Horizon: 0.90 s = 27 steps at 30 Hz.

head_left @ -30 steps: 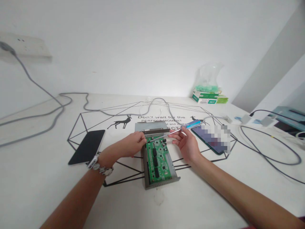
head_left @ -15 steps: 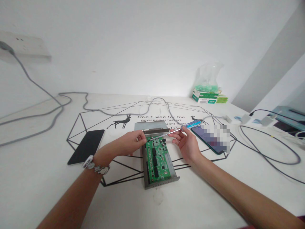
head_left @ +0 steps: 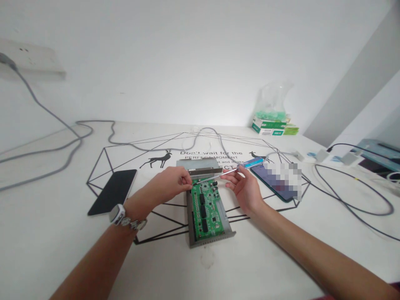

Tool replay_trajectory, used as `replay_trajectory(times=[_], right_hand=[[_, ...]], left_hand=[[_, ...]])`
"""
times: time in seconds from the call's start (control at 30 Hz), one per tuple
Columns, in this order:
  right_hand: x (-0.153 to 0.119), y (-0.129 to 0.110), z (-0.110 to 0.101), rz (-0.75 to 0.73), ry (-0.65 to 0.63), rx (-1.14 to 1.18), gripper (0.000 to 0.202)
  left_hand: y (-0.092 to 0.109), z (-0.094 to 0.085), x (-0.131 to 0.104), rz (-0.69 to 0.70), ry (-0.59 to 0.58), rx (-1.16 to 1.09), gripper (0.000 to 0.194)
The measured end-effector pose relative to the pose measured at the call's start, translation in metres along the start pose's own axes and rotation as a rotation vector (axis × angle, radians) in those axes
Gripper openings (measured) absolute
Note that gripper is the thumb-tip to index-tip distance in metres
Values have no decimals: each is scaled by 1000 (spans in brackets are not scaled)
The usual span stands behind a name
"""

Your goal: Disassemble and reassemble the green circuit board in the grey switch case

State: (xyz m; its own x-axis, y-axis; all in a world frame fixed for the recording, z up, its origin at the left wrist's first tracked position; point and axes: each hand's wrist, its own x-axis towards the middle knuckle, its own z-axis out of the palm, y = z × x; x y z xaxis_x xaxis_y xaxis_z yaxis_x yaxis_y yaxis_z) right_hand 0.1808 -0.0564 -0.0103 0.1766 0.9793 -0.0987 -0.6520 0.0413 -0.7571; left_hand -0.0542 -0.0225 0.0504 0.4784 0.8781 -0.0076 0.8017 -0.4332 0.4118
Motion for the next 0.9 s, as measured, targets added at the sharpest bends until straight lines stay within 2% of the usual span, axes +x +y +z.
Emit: replay_trajectory(times=[0.3, 0.43, 0.57, 0.73, 0.9], right_hand=[[-1, 1, 1, -77, 8, -40, 16], [-4, 5, 3, -106, 4, -115, 23], [-11, 7, 10, -119, -52, -173, 25], [-15, 3, 14, -186, -28, -156, 24], [-11, 3, 11, -185, -13, -138, 22]], left_hand=[[11, 1, -2, 52, 47, 115, 14], [15, 0, -5, 39, 66, 187, 10], [19, 1, -5, 42, 74, 238, 9], [18, 3, -3, 21, 54, 257, 7], [14, 3, -3, 31, 64, 248, 7]])
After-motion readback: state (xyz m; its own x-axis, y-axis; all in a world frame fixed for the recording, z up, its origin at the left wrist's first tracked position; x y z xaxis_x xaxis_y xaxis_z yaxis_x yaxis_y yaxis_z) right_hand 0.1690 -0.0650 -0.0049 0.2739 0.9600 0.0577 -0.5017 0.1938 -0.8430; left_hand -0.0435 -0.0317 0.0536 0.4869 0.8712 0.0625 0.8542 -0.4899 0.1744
